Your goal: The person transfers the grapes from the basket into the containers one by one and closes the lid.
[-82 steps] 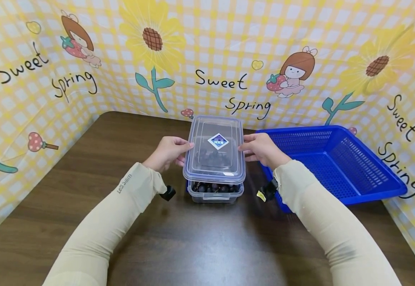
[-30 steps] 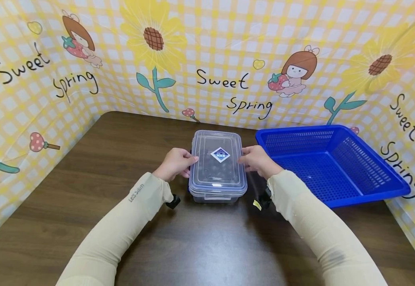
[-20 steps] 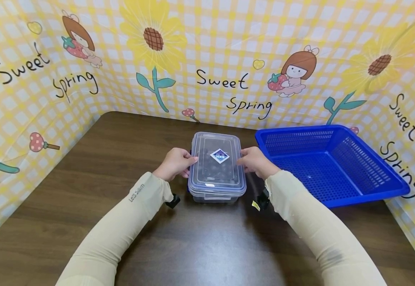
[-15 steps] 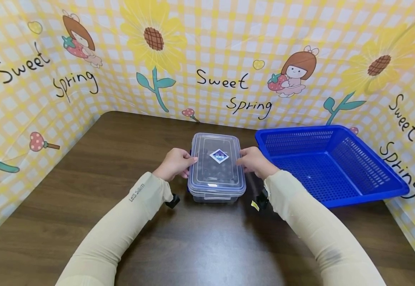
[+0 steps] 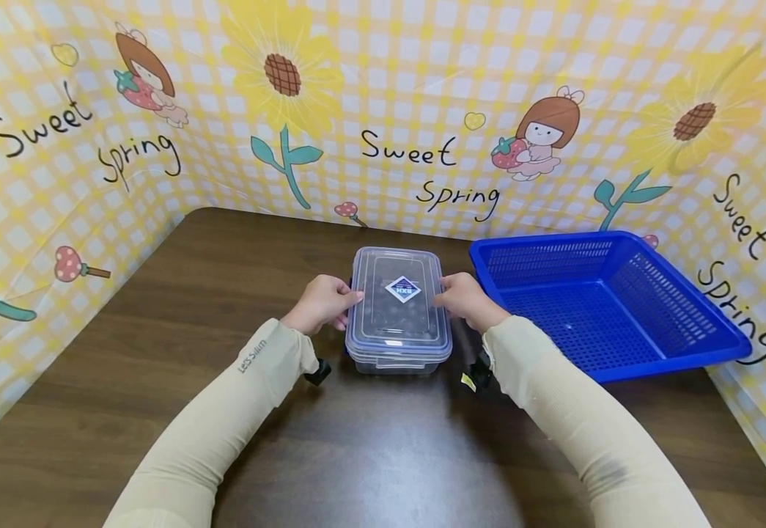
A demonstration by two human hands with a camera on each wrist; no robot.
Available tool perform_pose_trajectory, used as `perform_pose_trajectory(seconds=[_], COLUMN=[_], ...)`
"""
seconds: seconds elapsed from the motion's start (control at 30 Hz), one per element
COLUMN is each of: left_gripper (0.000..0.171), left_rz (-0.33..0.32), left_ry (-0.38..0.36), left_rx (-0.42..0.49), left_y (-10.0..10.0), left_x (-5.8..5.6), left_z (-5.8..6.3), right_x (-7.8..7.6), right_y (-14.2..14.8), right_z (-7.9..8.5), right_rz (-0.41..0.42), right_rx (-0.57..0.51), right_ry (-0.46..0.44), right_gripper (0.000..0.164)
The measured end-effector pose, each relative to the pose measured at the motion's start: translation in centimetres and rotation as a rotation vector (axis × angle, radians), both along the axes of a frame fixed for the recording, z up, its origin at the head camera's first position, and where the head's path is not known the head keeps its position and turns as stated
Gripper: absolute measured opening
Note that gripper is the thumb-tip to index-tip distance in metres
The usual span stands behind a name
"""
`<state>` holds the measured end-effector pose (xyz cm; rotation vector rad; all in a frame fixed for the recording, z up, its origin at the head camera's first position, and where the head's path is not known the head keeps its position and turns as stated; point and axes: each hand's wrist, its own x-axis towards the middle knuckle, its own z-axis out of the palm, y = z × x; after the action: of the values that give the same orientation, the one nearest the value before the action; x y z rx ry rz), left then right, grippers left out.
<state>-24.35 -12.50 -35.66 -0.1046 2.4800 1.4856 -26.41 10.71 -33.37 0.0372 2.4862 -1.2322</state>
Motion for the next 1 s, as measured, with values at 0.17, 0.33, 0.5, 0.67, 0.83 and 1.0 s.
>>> perform_pose_trajectory(seconds=[0.17,0.33,0.5,0.67,0.83,1.0], left_gripper=[0.025,0.024,0.023,0.024,0.024,0.024], left_rz=[0.001,-0.006,-0.01,-0.005,0.001,-0.007], left_ry=[-0.007,-0.007,-0.002,0.003,0.006,0.005], left_rx=[0.004,-0.001,0.002,0.009,0.018,0.026], left_y=[0.0,0.0,0.0,-0.1,-0.2,-0.2], left_x=[0.1,0.2,0.3,0.4,0.5,0.5], left_z=[-0.1,-0.2,-0.3,-0.4,-0.5,-0.5], right_x=[-0.1,0.0,0.2,0.5,1.0,1.4], right_y=[-0.1,-0.1,-0.2,-0.4,-0.5,-0.6], right_z=[-0.1,-0.4,-0.7,-0.9,-1.0,-1.3], right_rz=[0.0,0.001,0.03,0.078,0.076,0.048], right_rx=[0.02,0.022,0.051,0.137,0.17,0.185], right_ry=[0.003,0.008,0.061,0.133,0.141,0.127], right_gripper=[0.052,0.052,0.052,0.051,0.056,0.057])
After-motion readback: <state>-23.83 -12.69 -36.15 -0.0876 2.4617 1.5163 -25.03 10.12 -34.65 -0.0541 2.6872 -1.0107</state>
